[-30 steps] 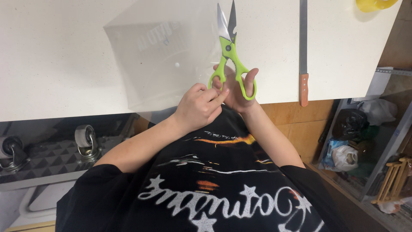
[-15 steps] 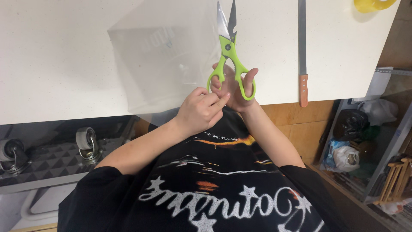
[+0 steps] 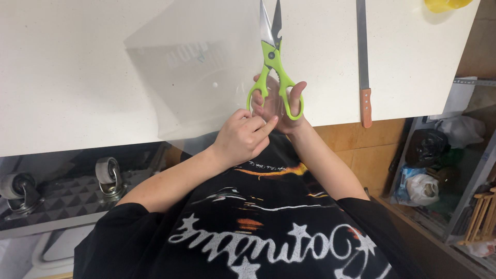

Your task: The person places a clear plastic sheet on a white worktable and cuts it with a long blade, then picks up green-handled scissors and trims the plastic sheet, repositioning and flattening it on the table between cuts.

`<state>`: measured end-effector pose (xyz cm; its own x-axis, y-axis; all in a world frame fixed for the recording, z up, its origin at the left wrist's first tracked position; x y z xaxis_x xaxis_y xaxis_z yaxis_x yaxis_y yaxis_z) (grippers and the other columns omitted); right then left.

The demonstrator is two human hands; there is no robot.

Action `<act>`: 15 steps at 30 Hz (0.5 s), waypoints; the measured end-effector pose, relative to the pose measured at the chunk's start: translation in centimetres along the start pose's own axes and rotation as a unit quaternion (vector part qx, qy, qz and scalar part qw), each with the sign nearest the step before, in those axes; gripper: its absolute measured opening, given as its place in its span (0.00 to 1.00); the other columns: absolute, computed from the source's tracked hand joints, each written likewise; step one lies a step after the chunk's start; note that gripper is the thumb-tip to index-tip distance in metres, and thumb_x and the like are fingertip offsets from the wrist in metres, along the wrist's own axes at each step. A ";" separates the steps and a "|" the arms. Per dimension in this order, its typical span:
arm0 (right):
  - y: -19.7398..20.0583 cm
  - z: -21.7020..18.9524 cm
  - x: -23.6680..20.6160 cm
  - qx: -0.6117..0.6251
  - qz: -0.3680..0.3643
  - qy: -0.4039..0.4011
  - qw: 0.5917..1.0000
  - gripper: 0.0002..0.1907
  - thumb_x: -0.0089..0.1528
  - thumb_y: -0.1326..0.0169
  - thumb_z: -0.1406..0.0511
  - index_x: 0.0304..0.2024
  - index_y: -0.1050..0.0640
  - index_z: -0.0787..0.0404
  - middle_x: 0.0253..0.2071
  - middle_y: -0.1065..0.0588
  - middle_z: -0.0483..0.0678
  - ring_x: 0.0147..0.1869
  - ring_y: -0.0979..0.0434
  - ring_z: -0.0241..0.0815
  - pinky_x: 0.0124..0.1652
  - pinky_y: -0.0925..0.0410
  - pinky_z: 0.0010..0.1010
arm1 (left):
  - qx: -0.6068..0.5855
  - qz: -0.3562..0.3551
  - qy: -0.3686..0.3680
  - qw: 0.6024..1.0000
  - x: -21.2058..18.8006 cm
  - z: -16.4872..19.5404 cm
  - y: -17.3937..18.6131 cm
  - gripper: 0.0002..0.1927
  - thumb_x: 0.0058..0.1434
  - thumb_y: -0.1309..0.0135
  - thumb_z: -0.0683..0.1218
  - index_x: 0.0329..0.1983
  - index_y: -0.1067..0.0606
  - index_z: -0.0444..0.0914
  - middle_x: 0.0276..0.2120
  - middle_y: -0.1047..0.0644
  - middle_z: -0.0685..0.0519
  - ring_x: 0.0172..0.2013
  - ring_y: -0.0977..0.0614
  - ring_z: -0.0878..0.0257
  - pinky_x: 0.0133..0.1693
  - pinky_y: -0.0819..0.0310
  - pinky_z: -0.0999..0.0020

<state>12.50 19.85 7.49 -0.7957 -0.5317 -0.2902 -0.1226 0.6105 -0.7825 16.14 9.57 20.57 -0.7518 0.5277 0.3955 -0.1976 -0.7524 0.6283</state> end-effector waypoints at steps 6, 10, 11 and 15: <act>0.0 0.0 0.1 0.005 -0.001 -0.003 1.000 0.60 0.53 0.55 0.25 0.69 0.36 0.63 0.39 0.32 0.48 0.38 0.32 0.39 0.40 0.34 0.29 | 0.005 -0.002 -0.004 1.000 0.1 0.2 0.2 0.21 0.56 0.38 0.42 0.54 0.20 0.33 0.27 0.29 0.57 0.31 0.25 0.63 0.45 0.29 0.66; -0.1 -0.3 0.2 0.012 -0.002 -0.008 1.000 0.59 0.53 0.54 0.25 0.68 0.36 0.62 0.41 0.31 0.48 0.41 0.31 0.41 0.42 0.32 0.34 | -0.008 -0.013 -0.005 1.000 0.2 0.5 -0.1 0.20 0.57 0.38 0.42 0.54 0.20 0.33 0.27 0.29 0.58 0.31 0.25 0.64 0.44 0.30 0.66; -0.1 -0.4 0.2 0.011 -0.001 -0.009 1.000 0.59 0.53 0.54 0.26 0.68 0.36 0.62 0.41 0.32 0.48 0.41 0.31 0.41 0.42 0.32 0.35 | -0.006 -0.014 -0.006 1.000 0.3 0.5 -0.1 0.20 0.57 0.38 0.42 0.54 0.20 0.33 0.27 0.29 0.58 0.31 0.25 0.64 0.44 0.30 0.66; -0.3 -0.7 0.2 -0.001 0.005 -0.004 1.000 0.59 0.54 0.53 0.26 0.70 0.36 0.62 0.42 0.32 0.48 0.41 0.31 0.41 0.42 0.32 0.36 | -0.006 -0.010 -0.012 1.000 0.3 0.8 0.0 0.20 0.57 0.38 0.42 0.54 0.20 0.33 0.27 0.30 0.57 0.32 0.24 0.64 0.44 0.30 0.66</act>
<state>11.99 20.01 8.06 -0.7926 -0.5296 -0.3023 -0.1156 0.6172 -0.7783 16.37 10.03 21.22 -0.7325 0.5519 0.3986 -0.2204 -0.7463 0.6281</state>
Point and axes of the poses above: each hand's wrist, its own x-axis towards the middle knuckle, its own y-axis out of the back of the hand, z = x × y, the point moved 9 cm from there along x, towards the middle knuckle
